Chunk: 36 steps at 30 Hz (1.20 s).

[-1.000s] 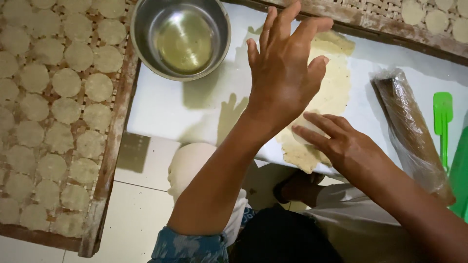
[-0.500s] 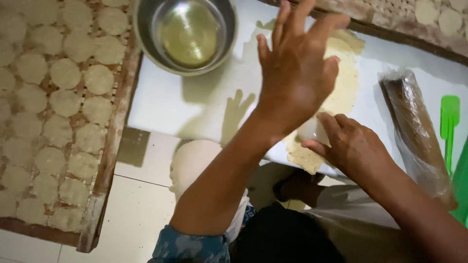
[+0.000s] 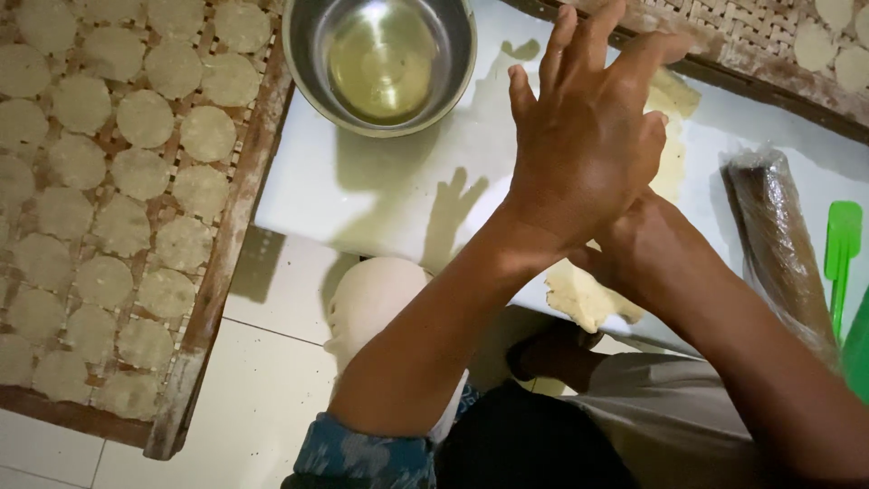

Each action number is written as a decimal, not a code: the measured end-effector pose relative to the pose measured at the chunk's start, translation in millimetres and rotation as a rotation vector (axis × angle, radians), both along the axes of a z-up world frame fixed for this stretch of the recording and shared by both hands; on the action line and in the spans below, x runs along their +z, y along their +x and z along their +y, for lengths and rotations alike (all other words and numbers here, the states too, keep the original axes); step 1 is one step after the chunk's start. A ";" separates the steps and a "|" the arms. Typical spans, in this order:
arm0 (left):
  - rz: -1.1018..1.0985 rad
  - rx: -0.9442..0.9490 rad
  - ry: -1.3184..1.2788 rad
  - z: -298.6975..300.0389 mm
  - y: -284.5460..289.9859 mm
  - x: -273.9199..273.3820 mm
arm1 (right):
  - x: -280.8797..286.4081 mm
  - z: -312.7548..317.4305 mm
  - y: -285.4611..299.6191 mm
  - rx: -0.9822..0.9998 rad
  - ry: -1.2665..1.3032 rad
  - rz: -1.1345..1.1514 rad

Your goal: Rolling out dough with a plastic-wrapped roller, cutting small circles using a plastic cup, and transferring the circles to a large bamboo drying rack.

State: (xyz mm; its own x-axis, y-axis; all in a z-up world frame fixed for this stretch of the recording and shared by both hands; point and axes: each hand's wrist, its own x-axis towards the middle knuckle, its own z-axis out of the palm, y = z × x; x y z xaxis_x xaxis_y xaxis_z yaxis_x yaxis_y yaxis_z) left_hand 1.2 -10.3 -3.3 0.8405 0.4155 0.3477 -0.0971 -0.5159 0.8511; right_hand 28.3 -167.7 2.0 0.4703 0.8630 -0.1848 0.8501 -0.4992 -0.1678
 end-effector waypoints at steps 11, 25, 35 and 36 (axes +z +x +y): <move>-0.059 0.048 0.045 -1.3 -6.7 3.7 | -44.5 -1.2 -12.3 0.005 0.022 -0.057; 0.071 -0.071 0.012 7.3 2.2 -3.3 | -7.7 18.8 -13.7 0.054 0.110 0.059; 0.007 0.089 0.076 31.5 3.0 9.0 | 6.6 17.1 -21.7 0.194 0.067 -0.076; -0.009 0.107 0.072 32.9 1.9 10.5 | 4.7 16.6 -21.0 0.175 0.056 -0.054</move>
State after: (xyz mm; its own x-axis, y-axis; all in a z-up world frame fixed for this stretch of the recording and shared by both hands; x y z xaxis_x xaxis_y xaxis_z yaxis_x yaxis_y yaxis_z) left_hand 3.2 22.6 7.2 0.7892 0.4767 0.3872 -0.0455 -0.5833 0.8109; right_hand 7.3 -151.2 6.7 0.3203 0.9406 -0.1127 0.9316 -0.3343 -0.1426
